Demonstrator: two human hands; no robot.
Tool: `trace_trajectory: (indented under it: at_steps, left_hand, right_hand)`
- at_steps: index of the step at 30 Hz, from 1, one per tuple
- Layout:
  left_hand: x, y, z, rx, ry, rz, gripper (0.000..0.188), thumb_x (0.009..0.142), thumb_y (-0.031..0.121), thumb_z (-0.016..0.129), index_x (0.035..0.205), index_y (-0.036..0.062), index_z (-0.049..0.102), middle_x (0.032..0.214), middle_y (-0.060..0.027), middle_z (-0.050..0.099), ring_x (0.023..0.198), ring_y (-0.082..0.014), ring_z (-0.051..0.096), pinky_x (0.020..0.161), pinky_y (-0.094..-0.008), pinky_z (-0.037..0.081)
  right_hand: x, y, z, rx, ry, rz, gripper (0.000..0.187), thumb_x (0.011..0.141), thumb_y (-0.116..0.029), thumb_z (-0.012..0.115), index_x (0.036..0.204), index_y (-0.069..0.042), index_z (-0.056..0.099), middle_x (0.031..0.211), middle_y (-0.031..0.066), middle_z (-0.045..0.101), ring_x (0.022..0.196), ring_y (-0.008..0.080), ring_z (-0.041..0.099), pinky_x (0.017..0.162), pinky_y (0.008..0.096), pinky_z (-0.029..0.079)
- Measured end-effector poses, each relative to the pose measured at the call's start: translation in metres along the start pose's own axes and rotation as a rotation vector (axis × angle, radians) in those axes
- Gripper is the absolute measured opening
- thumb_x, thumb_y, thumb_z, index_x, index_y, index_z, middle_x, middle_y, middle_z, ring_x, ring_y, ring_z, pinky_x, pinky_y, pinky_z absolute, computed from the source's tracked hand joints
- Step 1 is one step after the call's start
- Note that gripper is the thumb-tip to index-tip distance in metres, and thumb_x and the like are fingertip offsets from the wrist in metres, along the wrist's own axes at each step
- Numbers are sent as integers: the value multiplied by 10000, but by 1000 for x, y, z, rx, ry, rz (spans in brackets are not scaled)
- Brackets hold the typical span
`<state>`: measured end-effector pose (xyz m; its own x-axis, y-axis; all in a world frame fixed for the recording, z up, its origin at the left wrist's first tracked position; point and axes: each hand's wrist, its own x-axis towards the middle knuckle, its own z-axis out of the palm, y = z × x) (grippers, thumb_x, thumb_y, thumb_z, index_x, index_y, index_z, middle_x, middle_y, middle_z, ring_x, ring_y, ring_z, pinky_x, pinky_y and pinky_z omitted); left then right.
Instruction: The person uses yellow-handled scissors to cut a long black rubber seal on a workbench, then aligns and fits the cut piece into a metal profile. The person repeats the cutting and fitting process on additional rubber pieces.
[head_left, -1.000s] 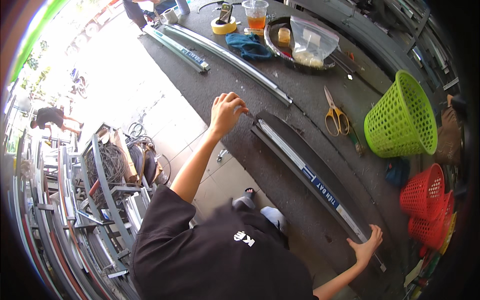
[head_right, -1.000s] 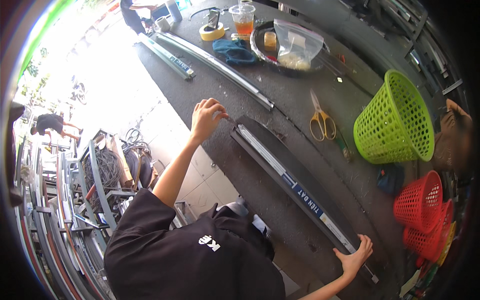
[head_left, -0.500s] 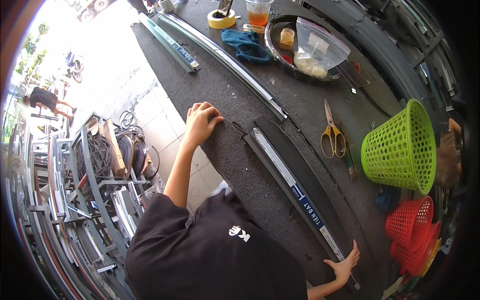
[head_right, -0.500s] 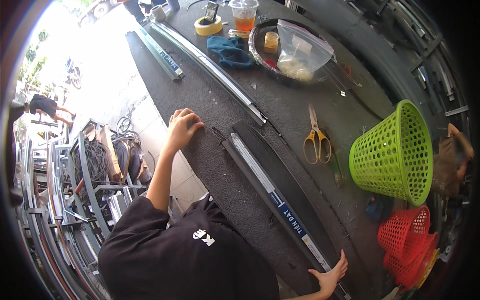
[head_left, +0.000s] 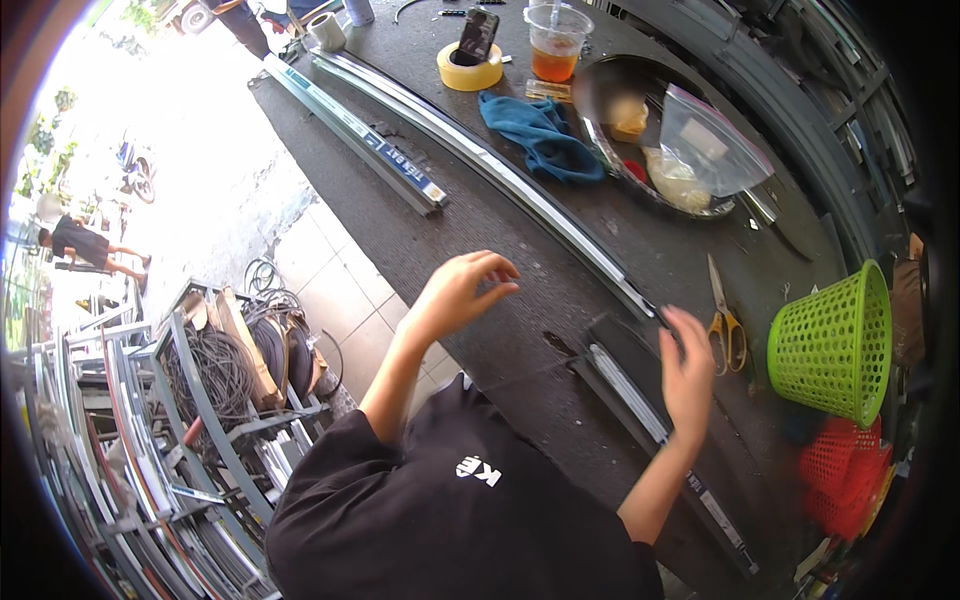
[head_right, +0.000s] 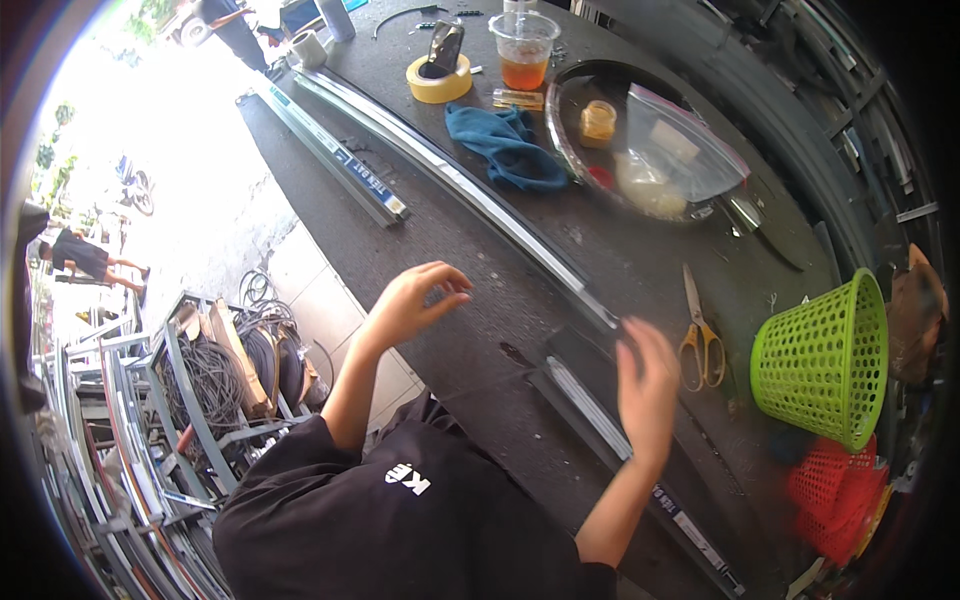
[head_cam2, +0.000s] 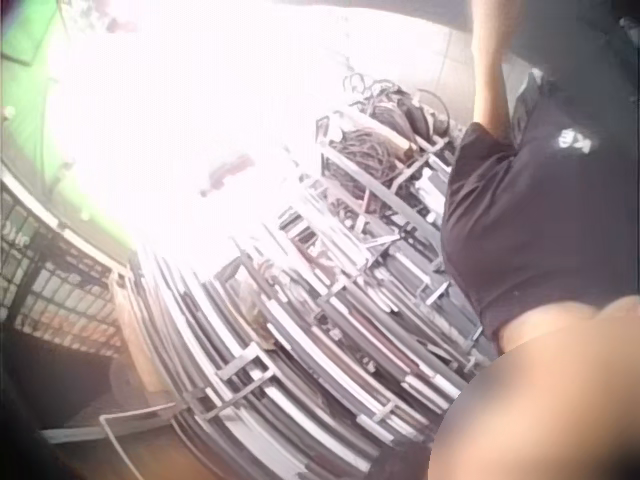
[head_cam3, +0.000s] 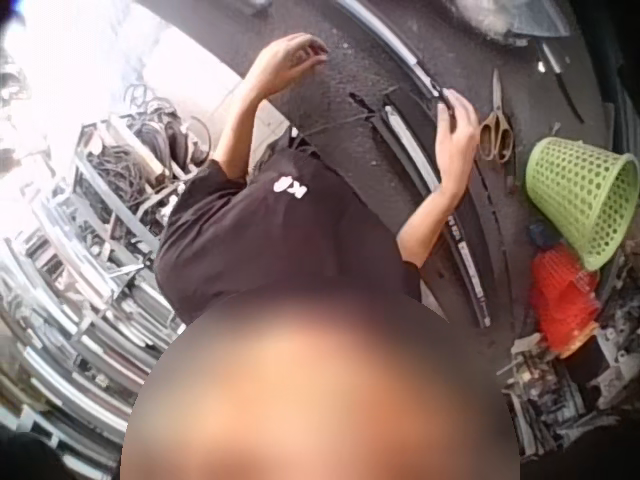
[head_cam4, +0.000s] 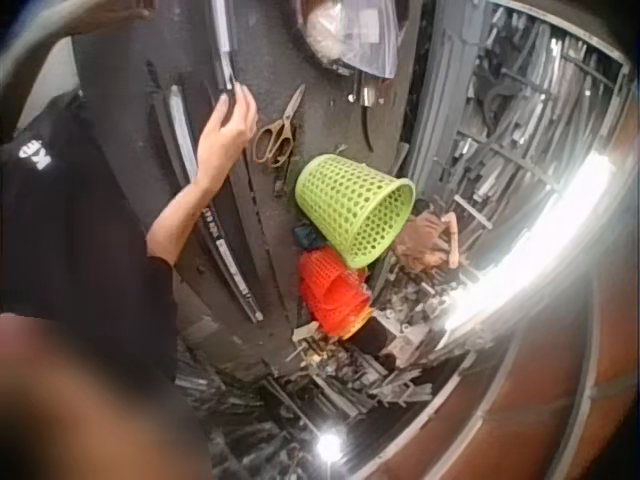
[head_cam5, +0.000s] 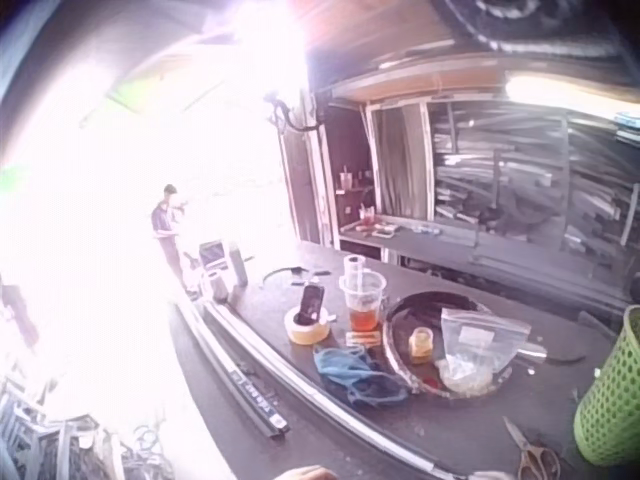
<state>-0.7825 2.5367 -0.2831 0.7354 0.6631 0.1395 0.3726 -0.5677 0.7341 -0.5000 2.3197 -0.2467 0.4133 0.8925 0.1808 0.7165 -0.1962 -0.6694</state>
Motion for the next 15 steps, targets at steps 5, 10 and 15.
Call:
trace_trajectory:
  at_steps: [5,10,15]
  left_hand:
    - [13,-16,-15,-229,-13,105,190,945,198,705,1075,59,700,1002,-101,710,942,-222,701,842,-360,560]
    - [25,-35,-40,-352,-24,158,216,974,165,674,1153,44,664,1019,-90,706,975,-210,687,882,-349,542]
    - [41,-54,-50,-537,95,50,268,1007,190,645,1220,28,635,996,-92,686,934,-169,657,859,-324,527]
  right_hand:
    - [102,-54,115,-355,80,-69,368,949,-254,681,1243,-34,662,1173,166,663,1125,328,602,1038,458,389]
    - [128,-59,127,-168,204,13,317,685,-33,850,950,-3,680,1007,150,666,994,349,644,853,413,500]
    - [124,-67,113,-82,436,76,256,642,46,836,821,10,657,1158,122,665,1144,339,616,949,429,501]
